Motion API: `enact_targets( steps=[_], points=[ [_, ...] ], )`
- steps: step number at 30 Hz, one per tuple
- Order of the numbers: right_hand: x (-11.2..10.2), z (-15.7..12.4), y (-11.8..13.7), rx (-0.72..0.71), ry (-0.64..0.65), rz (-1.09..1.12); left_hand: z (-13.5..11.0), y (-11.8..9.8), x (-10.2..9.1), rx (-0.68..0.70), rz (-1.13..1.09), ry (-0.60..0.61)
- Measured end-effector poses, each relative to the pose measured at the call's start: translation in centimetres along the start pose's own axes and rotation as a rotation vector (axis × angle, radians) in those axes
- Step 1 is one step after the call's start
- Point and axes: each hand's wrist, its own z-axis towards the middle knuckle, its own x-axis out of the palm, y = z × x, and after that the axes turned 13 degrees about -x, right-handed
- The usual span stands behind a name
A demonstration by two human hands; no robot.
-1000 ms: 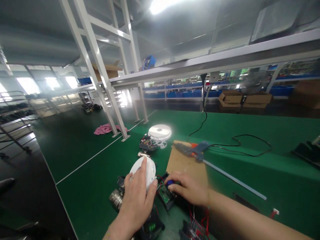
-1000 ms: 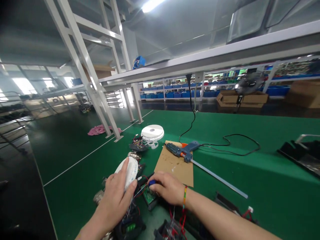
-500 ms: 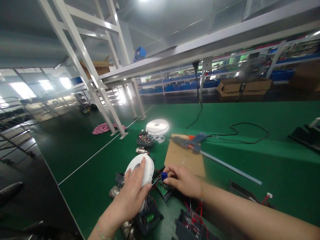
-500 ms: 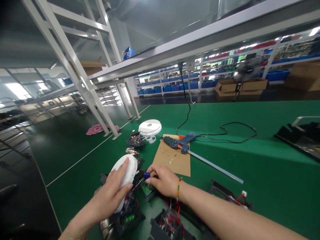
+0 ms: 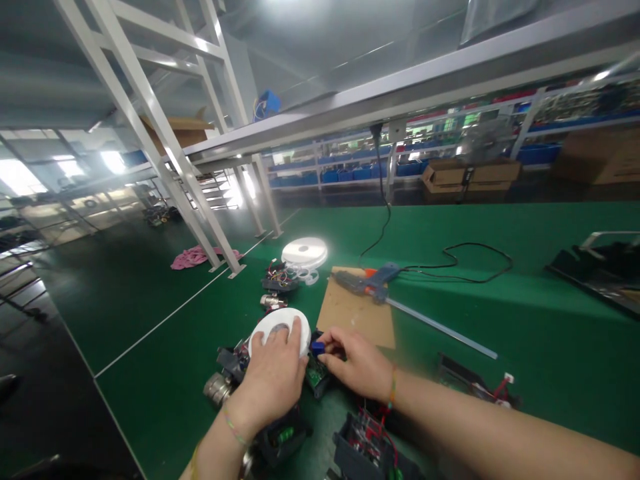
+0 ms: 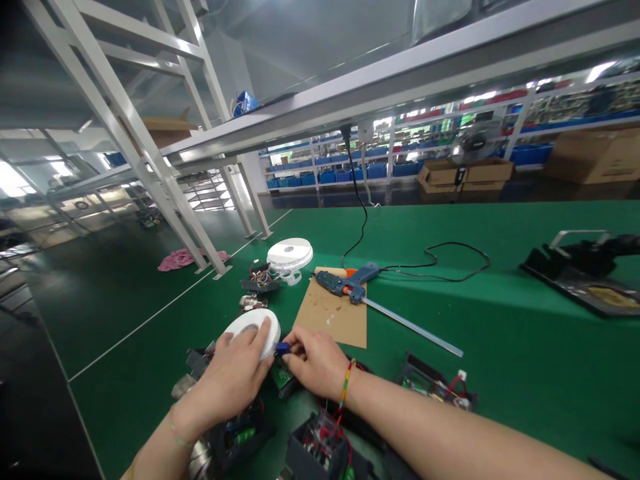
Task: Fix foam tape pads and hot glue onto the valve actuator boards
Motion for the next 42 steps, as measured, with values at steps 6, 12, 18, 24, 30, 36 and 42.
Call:
enact_targets(
  steps=[6,12,18,24,30,36,42],
  points=[
    [0.0,0.0,0.4,0.011,0.003,-0.005,0.6,-0.5,0.6,0.005,0.041,0.014],
    [0.1,0.1,0.6,0.029,0.003,-0.026,0.7,-0.5,0.5,0.005,0.029,0.029],
    [0.0,0.2,0.8,0.03,0.007,-0.058,0.6,-0.3,0.3,0.001,0.005,0.036],
    [0.3,0.4,0.8,0.017,0.006,-0.09,0.7,-0.6,0.2,-0.01,-0.022,0.065],
    [0.5,0.3,0.9,0.024,-0.035,-0.135,0.5,-1.6,0.3,-0.053,-0.031,0.069],
    [0.7,0.7,-0.1,0.162,-0.121,-0.042,-0.7,-3.1,1.3,-0.188,-0.051,-0.095],
    [1.0,1.4,-2.7,0.289,-0.113,0.066,-1.6,-2.4,2.6,-0.309,-0.119,-0.807]
  ],
)
